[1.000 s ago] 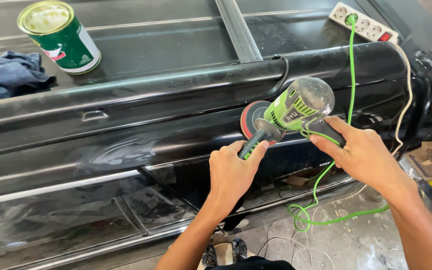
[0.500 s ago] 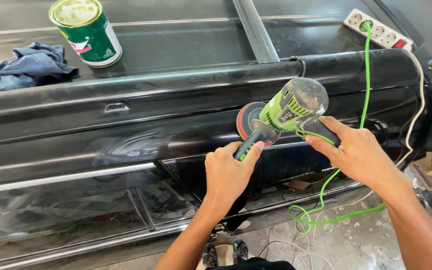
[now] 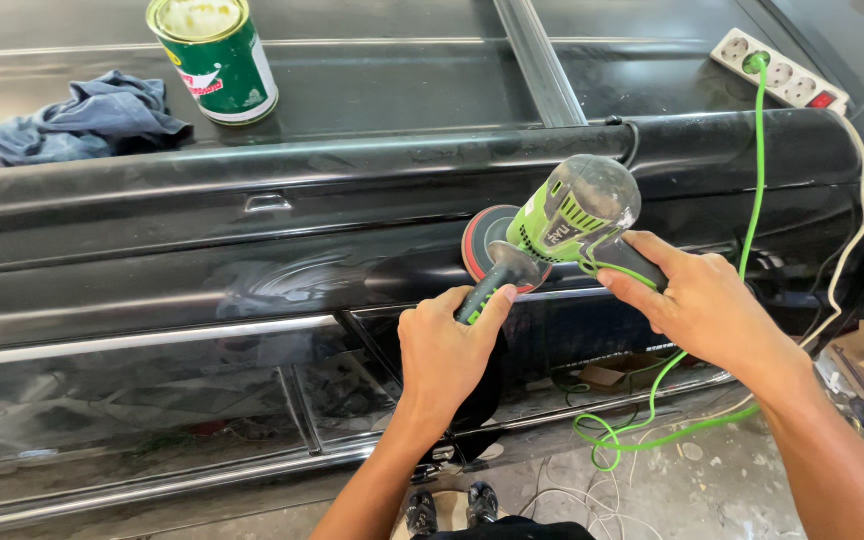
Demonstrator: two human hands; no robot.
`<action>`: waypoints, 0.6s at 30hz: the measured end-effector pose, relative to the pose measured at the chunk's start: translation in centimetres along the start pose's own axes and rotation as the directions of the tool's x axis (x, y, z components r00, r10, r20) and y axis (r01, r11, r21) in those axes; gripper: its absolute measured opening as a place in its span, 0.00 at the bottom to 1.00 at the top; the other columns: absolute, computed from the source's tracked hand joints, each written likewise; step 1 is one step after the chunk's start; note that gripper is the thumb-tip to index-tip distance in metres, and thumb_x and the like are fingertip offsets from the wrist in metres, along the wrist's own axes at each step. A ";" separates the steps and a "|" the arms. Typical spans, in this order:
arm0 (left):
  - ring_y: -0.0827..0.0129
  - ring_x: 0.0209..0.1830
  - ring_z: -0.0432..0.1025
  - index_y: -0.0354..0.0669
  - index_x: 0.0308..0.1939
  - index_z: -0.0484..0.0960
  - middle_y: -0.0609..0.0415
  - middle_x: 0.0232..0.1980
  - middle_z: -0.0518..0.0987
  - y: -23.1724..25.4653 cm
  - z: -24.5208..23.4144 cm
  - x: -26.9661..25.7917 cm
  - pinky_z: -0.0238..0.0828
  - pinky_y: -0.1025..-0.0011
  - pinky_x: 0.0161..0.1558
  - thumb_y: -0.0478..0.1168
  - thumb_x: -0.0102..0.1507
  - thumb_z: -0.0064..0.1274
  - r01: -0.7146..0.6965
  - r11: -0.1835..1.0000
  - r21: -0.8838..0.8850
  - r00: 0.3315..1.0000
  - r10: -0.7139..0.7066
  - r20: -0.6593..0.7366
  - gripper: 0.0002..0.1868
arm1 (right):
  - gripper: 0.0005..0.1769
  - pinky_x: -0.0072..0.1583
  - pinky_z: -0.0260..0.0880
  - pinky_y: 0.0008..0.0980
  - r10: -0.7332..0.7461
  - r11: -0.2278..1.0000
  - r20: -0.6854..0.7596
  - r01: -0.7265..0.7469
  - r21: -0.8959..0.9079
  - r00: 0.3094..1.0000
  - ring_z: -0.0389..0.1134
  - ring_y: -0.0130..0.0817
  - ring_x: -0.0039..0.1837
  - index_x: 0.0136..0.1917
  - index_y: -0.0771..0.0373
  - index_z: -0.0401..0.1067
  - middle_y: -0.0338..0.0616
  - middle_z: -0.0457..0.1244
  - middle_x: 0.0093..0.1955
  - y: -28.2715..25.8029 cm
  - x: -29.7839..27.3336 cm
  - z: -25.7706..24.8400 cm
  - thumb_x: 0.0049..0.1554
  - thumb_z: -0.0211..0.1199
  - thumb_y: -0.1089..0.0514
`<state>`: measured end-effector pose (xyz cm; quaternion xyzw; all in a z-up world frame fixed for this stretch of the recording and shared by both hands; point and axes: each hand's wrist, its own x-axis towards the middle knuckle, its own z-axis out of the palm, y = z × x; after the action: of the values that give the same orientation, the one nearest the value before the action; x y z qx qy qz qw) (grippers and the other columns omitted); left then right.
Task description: The person applies a substance from a green can to the side of a black car and then uses a power polisher to buff the exterior surface.
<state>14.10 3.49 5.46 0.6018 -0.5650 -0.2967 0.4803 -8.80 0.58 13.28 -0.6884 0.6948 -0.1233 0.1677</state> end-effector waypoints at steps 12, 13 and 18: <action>0.63 0.14 0.73 0.37 0.37 0.89 0.47 0.15 0.75 -0.1 -3.1 -0.7 0.68 0.64 0.24 0.57 0.58 0.61 0.116 0.993 0.025 0.992 -0.115 -0.049 0.24 | 0.30 0.39 0.67 0.47 -0.163 0.986 0.013 0.163 0.023 0.986 0.70 0.55 0.31 0.65 0.57 0.71 0.60 0.64 0.26 -2.7 0.2 0.8 0.56 0.65 0.39; 0.64 0.14 0.73 0.37 0.38 0.89 0.47 0.15 0.75 -0.1 -3.3 -0.7 0.68 0.65 0.24 0.58 0.58 0.61 0.124 0.992 0.027 0.991 -0.123 -0.057 0.24 | 0.30 0.38 0.67 0.47 -0.190 0.982 0.004 0.190 0.015 0.982 0.70 0.56 0.31 0.65 0.57 0.71 0.60 0.64 0.26 -3.1 0.3 0.8 0.56 0.65 0.39; 0.67 0.14 0.72 0.38 0.40 0.89 0.48 0.15 0.75 -0.4 -4.6 -1.0 0.68 0.65 0.23 0.60 0.58 0.60 0.161 0.986 0.034 0.984 -0.158 -0.084 0.26 | 0.30 0.39 0.67 0.49 -0.155 0.988 0.069 0.155 0.012 0.985 0.70 0.58 0.32 0.67 0.52 0.70 0.61 0.63 0.24 -5.2 0.3 0.7 0.56 0.64 0.37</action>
<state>18.24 5.57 6.57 0.6664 -0.5009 -0.2979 0.4650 -3.78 0.19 14.74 -0.7438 0.6325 -0.1140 0.1839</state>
